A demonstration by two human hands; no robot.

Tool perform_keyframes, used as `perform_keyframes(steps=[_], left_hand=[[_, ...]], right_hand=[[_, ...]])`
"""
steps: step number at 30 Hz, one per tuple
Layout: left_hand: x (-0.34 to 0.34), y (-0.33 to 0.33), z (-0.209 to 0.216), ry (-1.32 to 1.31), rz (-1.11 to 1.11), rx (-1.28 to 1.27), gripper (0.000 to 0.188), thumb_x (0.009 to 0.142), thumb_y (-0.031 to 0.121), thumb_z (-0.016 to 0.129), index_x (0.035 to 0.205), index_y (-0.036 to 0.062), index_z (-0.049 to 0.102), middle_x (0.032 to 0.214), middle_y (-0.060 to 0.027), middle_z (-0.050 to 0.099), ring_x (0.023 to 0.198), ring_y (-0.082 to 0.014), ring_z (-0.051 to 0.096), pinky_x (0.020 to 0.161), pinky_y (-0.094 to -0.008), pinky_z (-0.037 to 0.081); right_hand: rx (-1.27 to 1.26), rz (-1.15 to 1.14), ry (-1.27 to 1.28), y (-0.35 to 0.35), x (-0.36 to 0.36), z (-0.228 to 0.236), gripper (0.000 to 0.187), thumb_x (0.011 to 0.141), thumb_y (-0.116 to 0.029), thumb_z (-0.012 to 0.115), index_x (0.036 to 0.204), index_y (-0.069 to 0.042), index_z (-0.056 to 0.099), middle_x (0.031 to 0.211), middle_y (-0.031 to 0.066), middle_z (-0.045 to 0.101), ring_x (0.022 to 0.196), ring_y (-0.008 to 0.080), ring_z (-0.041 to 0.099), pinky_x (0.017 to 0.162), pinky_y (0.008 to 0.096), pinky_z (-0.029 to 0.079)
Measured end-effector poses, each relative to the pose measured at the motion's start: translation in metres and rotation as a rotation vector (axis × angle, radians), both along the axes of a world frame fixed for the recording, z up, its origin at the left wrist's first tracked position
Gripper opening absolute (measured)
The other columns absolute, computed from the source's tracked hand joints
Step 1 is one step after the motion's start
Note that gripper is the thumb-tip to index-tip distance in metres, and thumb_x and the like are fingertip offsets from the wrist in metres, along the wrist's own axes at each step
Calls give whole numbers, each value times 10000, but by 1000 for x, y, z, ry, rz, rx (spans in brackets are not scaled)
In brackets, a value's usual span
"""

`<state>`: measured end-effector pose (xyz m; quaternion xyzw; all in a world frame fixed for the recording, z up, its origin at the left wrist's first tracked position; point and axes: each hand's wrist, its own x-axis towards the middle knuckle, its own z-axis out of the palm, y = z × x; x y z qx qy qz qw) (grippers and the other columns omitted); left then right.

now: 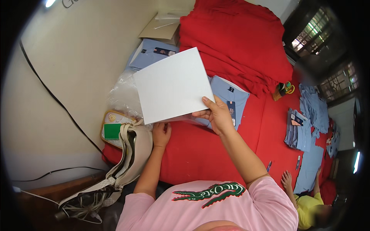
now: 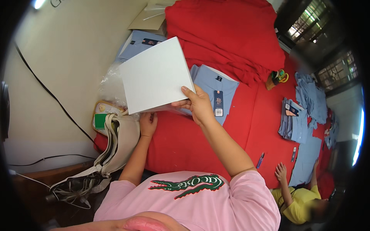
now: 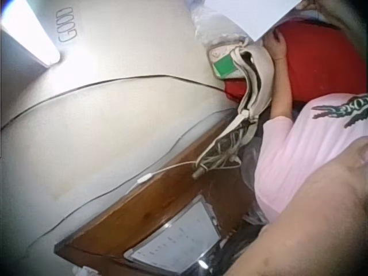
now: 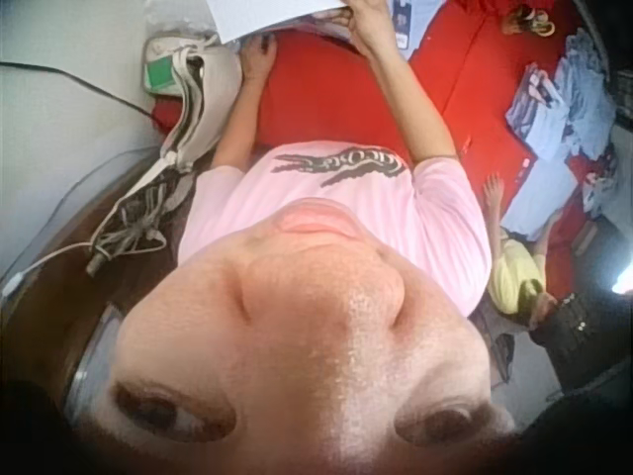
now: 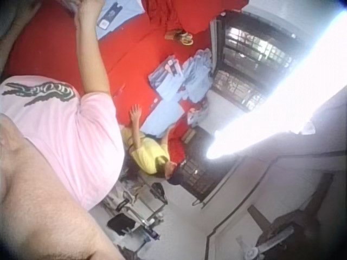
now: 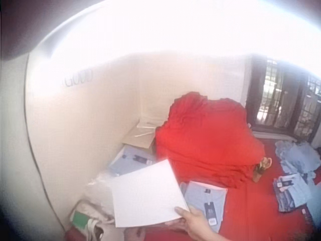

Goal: The person packages blue folded shirts by inserting them into plastic bags, using a small blue tool to trim or secure something on the collar, and then places cardboard inserts between the shirts.

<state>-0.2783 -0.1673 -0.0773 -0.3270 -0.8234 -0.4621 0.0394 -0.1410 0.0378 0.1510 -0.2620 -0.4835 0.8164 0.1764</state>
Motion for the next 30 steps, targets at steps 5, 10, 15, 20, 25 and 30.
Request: perform_keyframes(steps=[5, 10, 15, 20, 25, 30], left_hand=[[0, 0, 5, 17, -3, 75, 110, 933, 89, 728, 1028, 33, 722, 942, -147, 698, 766, -299, 688, 687, -393, 575], [-3, 2, 7, -41, -23, 15, 97, 907, 83, 708, 984, 23, 711, 935, -172, 695, 825, -376, 667, 782, -471, 552], [-5, 13, 4, 166, -99, 26, 89, 931, 88, 684, 977, 21, 720, 911, -165, 691, 836, -345, 665, 784, -444, 531], [-9, 13, -15, 84, -95, -70, 200, 1000, 147, 671, 1036, -43, 721, 991, -221, 720, 903, -370, 689, 828, -451, 561], [-30, 19, -12, 139, -143, -47, 228, 1047, 144, 646, 1086, -75, 694, 1020, -244, 713, 914, -367, 676, 837, -450, 565], [-42, 20, -27, 106, -201, -64, 207, 1043, 146, 656, 1074, -53, 703, 1030, -210, 721, 917, -339, 677, 856, -439, 563]], right_hand=[[7, -54, 32, 4, -18, -1, 453, 1102, -291, 628, 1427, 17, 561, 1145, 173, 753, 869, 242, 798, 818, 366, 649], [25, -122, 7, 19, -7, 5, 466, 1100, -275, 619, 1455, 17, 545, 1187, 180, 740, 894, 262, 785, 886, 421, 640], [-8, -200, 16, 38, 42, 7, 433, 1095, -261, 616, 1425, 14, 562, 1188, 185, 745, 888, 267, 788, 865, 418, 643], [-80, -222, 30, 54, 119, -5, 403, 1072, -266, 680, 1365, 3, 614, 1135, 172, 768, 838, 265, 800, 805, 390, 653], [-76, -353, 12, 33, 207, -1, 370, 1077, -219, 655, 1358, 19, 618, 1120, 178, 767, 784, 248, 794, 747, 363, 660], [-110, -464, -93, -8, 298, -8, 395, 1085, -256, 650, 1366, 20, 625, 1121, 168, 764, 808, 232, 778, 788, 344, 641]])
